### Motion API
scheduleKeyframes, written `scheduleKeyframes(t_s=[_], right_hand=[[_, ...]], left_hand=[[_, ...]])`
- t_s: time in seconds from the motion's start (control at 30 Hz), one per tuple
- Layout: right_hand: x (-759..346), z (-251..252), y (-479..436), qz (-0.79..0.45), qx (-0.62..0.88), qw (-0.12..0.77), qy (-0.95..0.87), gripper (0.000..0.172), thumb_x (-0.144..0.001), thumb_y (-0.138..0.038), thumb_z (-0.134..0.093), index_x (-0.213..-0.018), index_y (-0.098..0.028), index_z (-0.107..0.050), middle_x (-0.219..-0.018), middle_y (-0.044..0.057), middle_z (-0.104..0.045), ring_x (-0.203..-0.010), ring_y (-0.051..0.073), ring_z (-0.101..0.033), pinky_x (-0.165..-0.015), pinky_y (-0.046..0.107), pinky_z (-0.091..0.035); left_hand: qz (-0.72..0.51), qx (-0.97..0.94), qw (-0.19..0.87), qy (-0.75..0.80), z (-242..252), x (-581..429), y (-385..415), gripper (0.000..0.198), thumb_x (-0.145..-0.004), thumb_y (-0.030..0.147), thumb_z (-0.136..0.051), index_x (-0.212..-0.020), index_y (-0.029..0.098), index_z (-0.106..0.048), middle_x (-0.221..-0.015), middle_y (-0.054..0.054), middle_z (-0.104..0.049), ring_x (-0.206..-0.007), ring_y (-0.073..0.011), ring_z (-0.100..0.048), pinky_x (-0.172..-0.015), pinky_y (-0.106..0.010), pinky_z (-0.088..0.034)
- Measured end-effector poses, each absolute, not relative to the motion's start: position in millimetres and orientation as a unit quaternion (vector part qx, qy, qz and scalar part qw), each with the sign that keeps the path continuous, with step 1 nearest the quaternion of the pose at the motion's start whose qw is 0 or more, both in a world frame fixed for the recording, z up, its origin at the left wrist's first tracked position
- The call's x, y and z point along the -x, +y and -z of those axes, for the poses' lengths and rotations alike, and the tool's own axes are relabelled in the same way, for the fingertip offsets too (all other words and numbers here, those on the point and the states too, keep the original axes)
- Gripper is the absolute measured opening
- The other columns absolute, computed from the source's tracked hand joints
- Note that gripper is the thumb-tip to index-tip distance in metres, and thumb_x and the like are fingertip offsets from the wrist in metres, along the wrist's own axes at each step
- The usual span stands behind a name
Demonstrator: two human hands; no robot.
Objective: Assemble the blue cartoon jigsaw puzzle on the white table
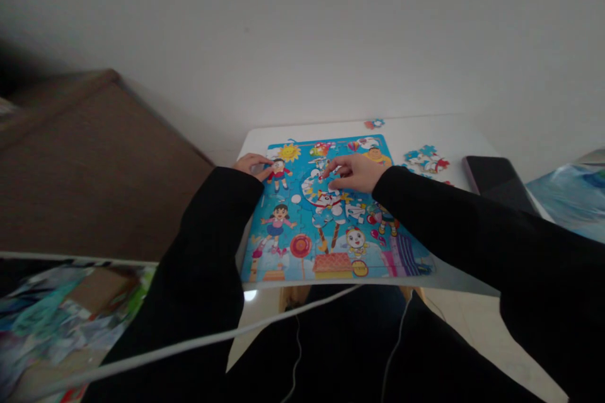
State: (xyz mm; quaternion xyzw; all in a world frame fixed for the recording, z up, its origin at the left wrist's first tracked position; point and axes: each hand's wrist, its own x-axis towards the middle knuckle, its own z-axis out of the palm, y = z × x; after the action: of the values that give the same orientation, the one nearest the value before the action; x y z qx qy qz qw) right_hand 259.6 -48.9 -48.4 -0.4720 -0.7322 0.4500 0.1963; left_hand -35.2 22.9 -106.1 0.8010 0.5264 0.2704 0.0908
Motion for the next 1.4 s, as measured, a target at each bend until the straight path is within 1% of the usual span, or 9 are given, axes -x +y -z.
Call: scheduleKeyframes(t_s=[0.1, 0.3, 0.5, 0.7, 0.8, 0.9, 1.03, 1.2, 1.4], right_hand=[[-291.0, 54.6, -55.3, -0.419, 0.526, 0.216, -0.707, 0.037, -0.060, -0.045, -0.068, -0.083, -0.018, -0.058, -0.044, -0.010, -0.034, -0.044, 0.008, -0.032, -0.046, 0.024, -0.024], [-358.6, 62.6, -67.3, -0.383, 0.648, 0.271, -0.600, 0.048, -0.050, -0.050, -0.074, -0.081, -0.019, -0.055, -0.048, -0.007, -0.049, -0.044, 0.008, -0.039, -0.045, 0.024, -0.027], [-402.0, 72.7, -66.2, -0.307, 0.718, 0.339, -0.525, 0.054, -0.036, -0.054, -0.078, -0.069, -0.019, -0.054, -0.050, -0.006, -0.049, -0.046, 0.008, -0.042, -0.045, 0.023, -0.029], [-410.7, 72.9, -68.6, -0.303, 0.744, 0.341, -0.490, 0.047, -0.048, -0.053, -0.077, -0.070, -0.018, -0.054, -0.041, -0.008, -0.043, -0.037, 0.004, -0.030, -0.039, 0.021, -0.020], [-410.0, 68.3, -70.9, -0.324, 0.737, 0.349, -0.479, 0.040, -0.055, -0.048, -0.075, -0.072, -0.017, -0.057, -0.040, -0.008, -0.045, -0.034, 0.003, -0.030, -0.037, 0.021, -0.019], [-410.4, 62.1, -73.2, -0.353, 0.728, 0.335, -0.483, 0.032, -0.060, -0.041, -0.074, -0.076, -0.017, -0.061, -0.042, -0.006, -0.050, -0.035, 0.005, -0.039, -0.036, 0.020, -0.024], [-414.5, 56.3, -77.0, -0.392, 0.720, 0.298, -0.490, 0.029, -0.060, -0.032, -0.074, -0.084, -0.018, -0.066, -0.055, -0.001, -0.063, -0.048, 0.010, -0.056, -0.042, 0.020, -0.039], [-423.4, 56.7, -83.5, -0.388, 0.718, 0.265, -0.514, 0.035, -0.065, -0.030, -0.071, -0.098, -0.019, -0.067, -0.063, 0.000, -0.068, -0.056, 0.012, -0.061, -0.044, 0.020, -0.042], [-434.4, 54.7, -92.0, -0.370, 0.723, 0.265, -0.520, 0.032, -0.069, -0.029, -0.067, -0.099, -0.018, -0.065, -0.066, 0.002, -0.069, -0.064, 0.015, -0.064, -0.044, 0.020, -0.043]], left_hand=[[-0.277, -0.804, 0.093, 0.518, 105.7, 37.0, 24.9, 0.032, -0.078, 0.042, -0.057, -0.092, 0.016, -0.069, -0.096, -0.008, -0.063, -0.090, -0.0193, -0.060, -0.083, -0.030, -0.048], [-0.251, -0.818, 0.074, 0.513, 106.5, 42.5, 31.8, 0.035, -0.077, 0.047, -0.054, -0.093, 0.019, -0.069, -0.096, -0.007, -0.065, -0.093, -0.0200, -0.060, -0.086, -0.029, -0.048], [-0.252, -0.816, 0.068, 0.516, 105.7, 43.7, 31.0, 0.036, -0.077, 0.048, -0.053, -0.093, 0.020, -0.068, -0.095, -0.006, -0.065, -0.091, -0.0191, -0.061, -0.085, -0.028, -0.048], [-0.252, -0.809, 0.076, 0.525, 108.2, 46.5, 33.5, 0.037, -0.076, 0.047, -0.055, -0.095, 0.018, -0.068, -0.097, -0.007, -0.064, -0.091, -0.0199, -0.060, -0.084, -0.028, -0.048], [-0.242, -0.811, 0.078, 0.527, 110.6, 48.7, 36.2, 0.036, -0.076, 0.048, -0.054, -0.094, 0.020, -0.068, -0.098, -0.006, -0.063, -0.091, -0.0206, -0.060, -0.083, -0.029, -0.048], [-0.247, -0.808, 0.076, 0.529, 111.6, 49.1, 36.7, 0.036, -0.076, 0.048, -0.055, -0.094, 0.020, -0.068, -0.098, -0.006, -0.063, -0.092, -0.0208, -0.060, -0.082, -0.029, -0.048], [-0.254, -0.807, 0.074, 0.528, 110.1, 47.5, 34.7, 0.036, -0.076, 0.047, -0.055, -0.094, 0.019, -0.068, -0.097, -0.006, -0.063, -0.090, -0.0203, -0.060, -0.081, -0.028, -0.048], [-0.237, -0.821, 0.074, 0.514, 109.2, 48.5, 36.7, 0.037, -0.077, 0.048, -0.052, -0.094, 0.019, -0.068, -0.097, -0.006, -0.065, -0.094, -0.0205, -0.059, -0.086, -0.029, -0.047], [-0.246, -0.822, 0.073, 0.509, 109.7, 48.7, 36.6, 0.040, -0.077, 0.050, -0.051, -0.094, 0.018, -0.068, -0.097, -0.007, -0.065, -0.094, -0.0208, -0.059, -0.087, -0.029, -0.047]])
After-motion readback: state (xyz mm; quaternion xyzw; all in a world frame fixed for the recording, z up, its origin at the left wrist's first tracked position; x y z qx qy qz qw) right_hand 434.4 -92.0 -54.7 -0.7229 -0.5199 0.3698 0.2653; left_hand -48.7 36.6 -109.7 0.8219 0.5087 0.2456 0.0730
